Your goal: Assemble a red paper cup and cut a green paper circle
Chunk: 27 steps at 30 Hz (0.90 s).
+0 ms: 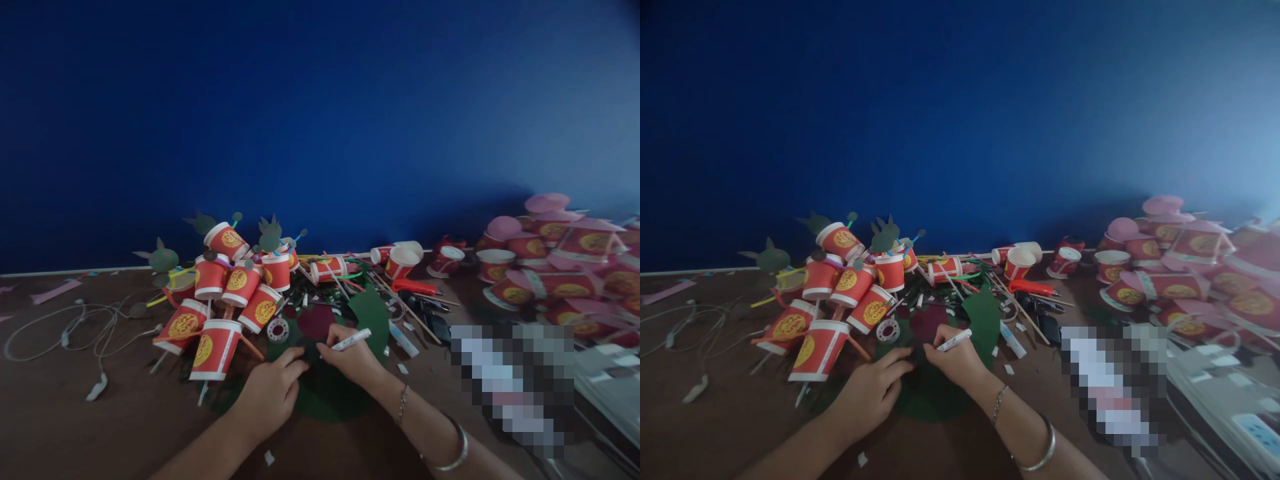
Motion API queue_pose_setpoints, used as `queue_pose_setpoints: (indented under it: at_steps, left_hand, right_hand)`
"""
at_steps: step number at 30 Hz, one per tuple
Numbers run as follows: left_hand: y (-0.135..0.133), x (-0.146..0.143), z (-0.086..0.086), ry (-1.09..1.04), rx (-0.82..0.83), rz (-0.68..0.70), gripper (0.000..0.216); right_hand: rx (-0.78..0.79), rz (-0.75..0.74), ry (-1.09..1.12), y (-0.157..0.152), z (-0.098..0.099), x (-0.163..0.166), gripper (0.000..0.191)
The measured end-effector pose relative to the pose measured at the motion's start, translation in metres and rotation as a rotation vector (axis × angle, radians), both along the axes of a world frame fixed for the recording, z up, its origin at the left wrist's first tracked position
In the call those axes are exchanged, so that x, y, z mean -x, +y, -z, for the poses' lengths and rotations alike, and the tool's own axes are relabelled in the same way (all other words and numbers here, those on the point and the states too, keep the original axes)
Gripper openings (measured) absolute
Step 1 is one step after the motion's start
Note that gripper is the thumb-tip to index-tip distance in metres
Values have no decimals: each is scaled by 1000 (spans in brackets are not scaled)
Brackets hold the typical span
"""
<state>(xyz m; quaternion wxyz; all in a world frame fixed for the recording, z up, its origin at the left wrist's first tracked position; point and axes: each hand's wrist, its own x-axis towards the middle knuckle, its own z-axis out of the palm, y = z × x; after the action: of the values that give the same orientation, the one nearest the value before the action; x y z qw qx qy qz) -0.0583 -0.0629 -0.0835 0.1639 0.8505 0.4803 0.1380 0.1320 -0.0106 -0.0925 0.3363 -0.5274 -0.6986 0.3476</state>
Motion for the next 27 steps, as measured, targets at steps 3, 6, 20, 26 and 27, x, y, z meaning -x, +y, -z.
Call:
queue_pose_setpoints:
  at_steps: [3, 6, 20, 26, 27]
  left_hand:
    - [1, 0, 0, 9, -11, -4, 41]
    - [1, 0, -1, 17, -9, -3, 41]
    - [0, 1, -2, 12, 3, -1, 42]
    - [0, 1, 0, -6, -1, 5, 42]
    - [0, 1, 0, -9, -2, 6, 42]
  right_hand:
    - [14, -7, -6, 0, -1, 0, 24]
    - [3, -12, -22, -1, -2, 0, 23]
    - [138, 118, 252, 9, -2, -6, 30]
    - [8, 152, 71, 7, 1, -8, 25]
    - [22, 154, 66, 6, 1, -8, 25]
